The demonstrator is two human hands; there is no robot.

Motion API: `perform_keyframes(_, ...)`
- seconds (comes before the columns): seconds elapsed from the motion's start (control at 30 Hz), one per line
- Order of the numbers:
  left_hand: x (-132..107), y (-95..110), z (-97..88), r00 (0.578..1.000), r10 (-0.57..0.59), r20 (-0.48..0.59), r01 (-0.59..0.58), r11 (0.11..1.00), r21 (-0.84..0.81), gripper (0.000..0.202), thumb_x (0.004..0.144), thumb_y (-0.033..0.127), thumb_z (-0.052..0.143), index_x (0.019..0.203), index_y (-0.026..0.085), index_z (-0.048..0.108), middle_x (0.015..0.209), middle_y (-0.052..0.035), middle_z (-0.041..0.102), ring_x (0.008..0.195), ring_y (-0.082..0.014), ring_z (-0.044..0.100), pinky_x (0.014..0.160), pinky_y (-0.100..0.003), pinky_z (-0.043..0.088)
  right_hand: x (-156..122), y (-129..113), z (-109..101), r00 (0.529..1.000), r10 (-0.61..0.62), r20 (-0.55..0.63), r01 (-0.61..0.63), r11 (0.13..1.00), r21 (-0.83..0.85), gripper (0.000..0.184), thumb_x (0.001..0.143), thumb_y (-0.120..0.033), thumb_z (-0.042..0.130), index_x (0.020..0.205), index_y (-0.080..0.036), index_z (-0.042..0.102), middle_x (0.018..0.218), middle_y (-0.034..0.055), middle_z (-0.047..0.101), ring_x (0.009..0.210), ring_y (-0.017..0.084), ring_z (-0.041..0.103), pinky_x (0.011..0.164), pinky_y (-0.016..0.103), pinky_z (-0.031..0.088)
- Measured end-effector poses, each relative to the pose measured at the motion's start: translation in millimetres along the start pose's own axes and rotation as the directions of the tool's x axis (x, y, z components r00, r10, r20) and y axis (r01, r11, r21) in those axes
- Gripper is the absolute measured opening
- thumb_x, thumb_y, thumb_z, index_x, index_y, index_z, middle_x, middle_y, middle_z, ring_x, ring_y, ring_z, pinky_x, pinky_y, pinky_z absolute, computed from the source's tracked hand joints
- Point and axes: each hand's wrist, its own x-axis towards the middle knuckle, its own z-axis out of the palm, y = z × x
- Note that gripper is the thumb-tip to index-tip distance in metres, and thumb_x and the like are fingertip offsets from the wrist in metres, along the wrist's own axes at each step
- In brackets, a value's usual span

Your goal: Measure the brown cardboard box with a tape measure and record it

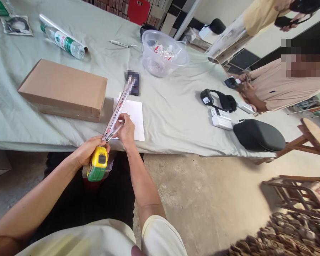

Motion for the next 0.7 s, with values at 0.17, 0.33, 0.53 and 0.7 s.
perform_keyframes(0.17, -0.2, -1.3, -2.2, 0.999, -0.003, -0.040, 0.003, 1.000, 0.014, 0.019, 0.069, 0.022, 0.052, 0.087, 0.017, 0.053, 0.054, 0.0012, 0.060, 0.043, -0.0119, 0.051, 0.042, -0.021, 0.043, 4.7, 3.8, -3.2, 1.000, -0.007, -0.015, 0.008, 0.998, 0.058, 0.016, 0.076, -0.031, 0.055, 0.088, -0.021, 0.055, 0.089, 0.0006, 0.065, 0.068, 0.013, 0.059, 0.060, 0.025, 0.048)
perform_keyframes(0.33, -1.1, -2.8, -3.7, 0.998, 0.007, -0.059, -0.005, 1.000, 0.027, 0.021, 0.068, 0.021, 0.052, 0.088, 0.016, 0.054, 0.056, 0.0003, 0.061, 0.045, -0.0122, 0.051, 0.041, -0.021, 0.044, 5.4, 4.0, -3.9, 1.000, 0.026, 0.007, -0.027, 0.992, 0.125, 0.016, 0.075, -0.029, 0.055, 0.089, -0.021, 0.055, 0.090, 0.0011, 0.064, 0.065, 0.012, 0.059, 0.058, 0.024, 0.049)
perform_keyframes(0.53, 2.0, -5.1, -3.0, 0.998, 0.017, -0.059, -0.015, 0.999, 0.037, 0.025, 0.071, 0.022, 0.051, 0.095, 0.017, 0.053, 0.055, 0.0015, 0.061, 0.044, -0.0119, 0.050, 0.042, -0.020, 0.044, 0.4, -0.6, -5.5, 0.999, 0.047, 0.021, -0.049, 0.992, 0.117, 0.018, 0.077, -0.033, 0.057, 0.089, -0.021, 0.055, 0.087, -0.0002, 0.064, 0.052, 0.009, 0.052, 0.048, 0.024, 0.044)
perform_keyframes(0.7, 2.3, -4.0, 0.1, 0.997, -0.004, -0.080, 0.011, 0.996, 0.091, 0.018, 0.070, 0.019, 0.048, 0.087, 0.017, 0.055, 0.054, 0.0006, 0.061, 0.043, -0.0118, 0.049, 0.042, -0.020, 0.043, 4.1, 6.8, -7.6, 0.998, 0.025, 0.052, -0.028, 0.998, 0.064, 0.018, 0.079, -0.035, 0.053, 0.091, -0.022, 0.056, 0.089, 0.0001, 0.066, 0.056, 0.010, 0.054, 0.055, 0.026, 0.046)
